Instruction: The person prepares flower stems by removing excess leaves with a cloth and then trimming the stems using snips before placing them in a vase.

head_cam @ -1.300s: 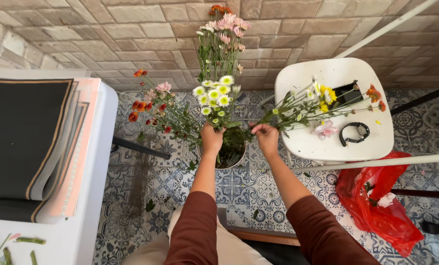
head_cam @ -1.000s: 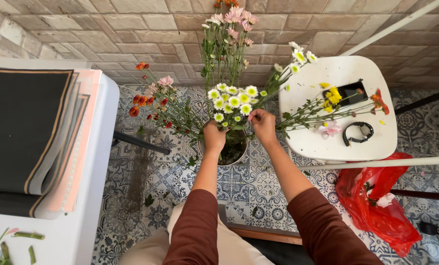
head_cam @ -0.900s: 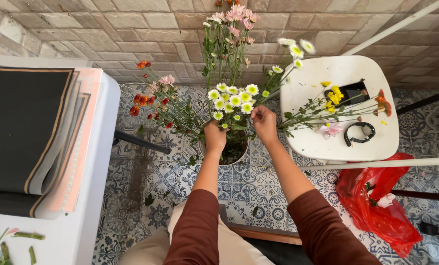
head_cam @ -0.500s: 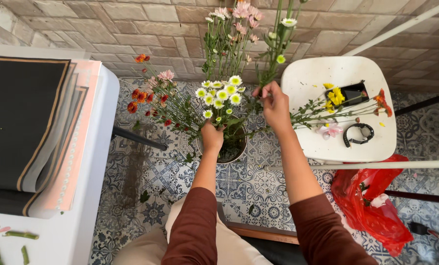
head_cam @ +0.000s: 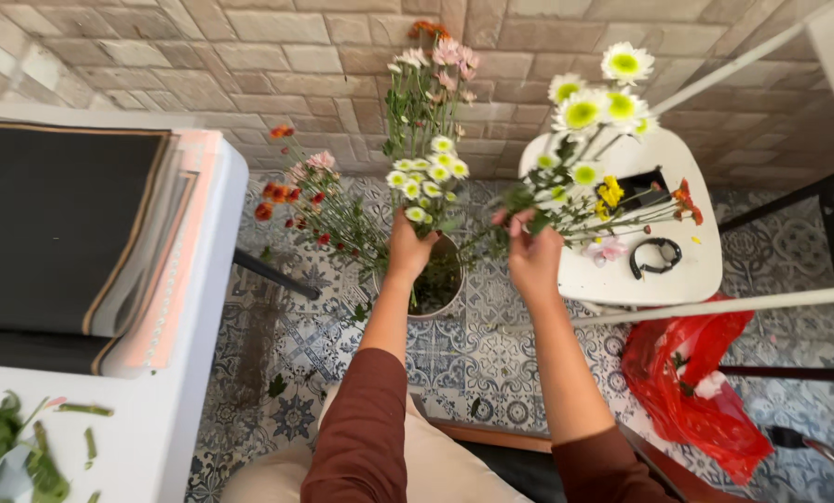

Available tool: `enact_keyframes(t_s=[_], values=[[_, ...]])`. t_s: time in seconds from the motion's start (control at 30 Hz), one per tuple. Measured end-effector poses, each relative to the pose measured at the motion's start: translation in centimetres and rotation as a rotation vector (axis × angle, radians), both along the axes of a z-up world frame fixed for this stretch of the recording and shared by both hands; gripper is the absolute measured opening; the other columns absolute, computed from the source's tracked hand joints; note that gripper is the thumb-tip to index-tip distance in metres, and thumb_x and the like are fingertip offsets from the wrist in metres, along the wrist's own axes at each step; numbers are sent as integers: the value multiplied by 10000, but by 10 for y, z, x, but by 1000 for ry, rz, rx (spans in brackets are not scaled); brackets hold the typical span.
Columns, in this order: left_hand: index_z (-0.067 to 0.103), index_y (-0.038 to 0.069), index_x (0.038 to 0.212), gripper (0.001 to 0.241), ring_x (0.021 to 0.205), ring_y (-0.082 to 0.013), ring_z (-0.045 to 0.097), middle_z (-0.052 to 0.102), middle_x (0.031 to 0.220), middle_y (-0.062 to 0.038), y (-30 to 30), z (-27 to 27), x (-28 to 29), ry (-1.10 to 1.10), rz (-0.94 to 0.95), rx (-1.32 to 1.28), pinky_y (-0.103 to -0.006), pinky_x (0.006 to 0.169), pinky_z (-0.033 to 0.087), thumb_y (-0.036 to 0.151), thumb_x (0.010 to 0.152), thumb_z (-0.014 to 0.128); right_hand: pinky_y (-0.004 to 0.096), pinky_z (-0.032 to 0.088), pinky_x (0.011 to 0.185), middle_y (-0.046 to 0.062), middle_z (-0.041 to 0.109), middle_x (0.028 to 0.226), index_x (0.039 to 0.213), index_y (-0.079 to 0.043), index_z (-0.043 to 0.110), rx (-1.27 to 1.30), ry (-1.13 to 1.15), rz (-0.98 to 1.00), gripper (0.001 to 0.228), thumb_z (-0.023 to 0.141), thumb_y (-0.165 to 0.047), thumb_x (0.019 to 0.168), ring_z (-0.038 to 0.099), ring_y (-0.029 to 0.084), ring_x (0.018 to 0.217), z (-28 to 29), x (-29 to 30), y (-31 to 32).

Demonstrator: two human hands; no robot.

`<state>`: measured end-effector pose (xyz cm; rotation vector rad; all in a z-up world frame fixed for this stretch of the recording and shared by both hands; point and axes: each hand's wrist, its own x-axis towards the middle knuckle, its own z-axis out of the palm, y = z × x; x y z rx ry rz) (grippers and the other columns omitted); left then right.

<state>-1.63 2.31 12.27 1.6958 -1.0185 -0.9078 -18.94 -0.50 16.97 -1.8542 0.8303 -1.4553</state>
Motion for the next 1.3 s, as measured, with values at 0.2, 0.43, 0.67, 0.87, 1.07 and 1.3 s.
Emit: enact_keyframes(t_s=[0.2, 0.43, 0.67, 0.87, 1.07, 1.3], values=[[51, -17, 1390, 721, 1266, -551, 101, -9, 1397, -326, 36, 58, -14, 33, 26, -309, -614, 990, 372, -127, 824, 484, 403, 468, 771, 157, 639, 774, 702, -51, 422, -43, 41, 27, 252, 456, 158, 838, 615, 306, 806, 51, -4, 37], [342, 64, 1336, 440, 1243, -387, 346, 356, 1318, -185, 99, 89, -52, -151, 78, -587, -525, 981, 383, -6, 908, 414, 392, 481, 693, 163, 643, 738, 708, -19, 527, -63, 137, 70, 229, 481, 199, 762, 627, 344, 740, 5, 28, 63], [330, 91, 1366, 487, 1230, -305, 395, 384, 1333, -121, 108, 63, -51, -140, 4, -466, -457, 952, 411, 56, 901, 474, 437, 485, 691, 190, 626, 780, 879, 29, 592, -12, 186, 159, 198, 472, 156, 786, 610, 384, 762, 0, 37, 76], [355, 49, 1345, 492, 1134, -333, 472, 451, 1261, -163, 102, 34, -41, -183, -10, -350, -463, 900, 447, -55, 871, 434, 337, 467, 614, 86, 577, 656, 768, -40, 539, 74, 254, 194, 206, 475, 156, 783, 584, 261, 640, -61, 34, 59], [303, -14, 1370, 517, 1119, -383, 482, 469, 1255, -234, 117, 61, -42, -127, 34, -373, -483, 889, 456, -119, 870, 385, 458, 483, 856, 184, 430, 1079, 884, -28, 347, 218, -84, 126, 281, 465, 188, 749, 473, 364, 1056, -8, 25, 92], [344, -83, 1327, 479, 1013, -441, 530, 503, 1173, -317, 121, 58, -34, -188, 16, -363, -513, 827, 463, -151, 855, 386, 551, 230, 1042, 209, 275, 1412, 1402, -89, 314, 555, 189, 447, 652, 484, 91, 798, 226, 412, 1299, -27, 16, 91]])
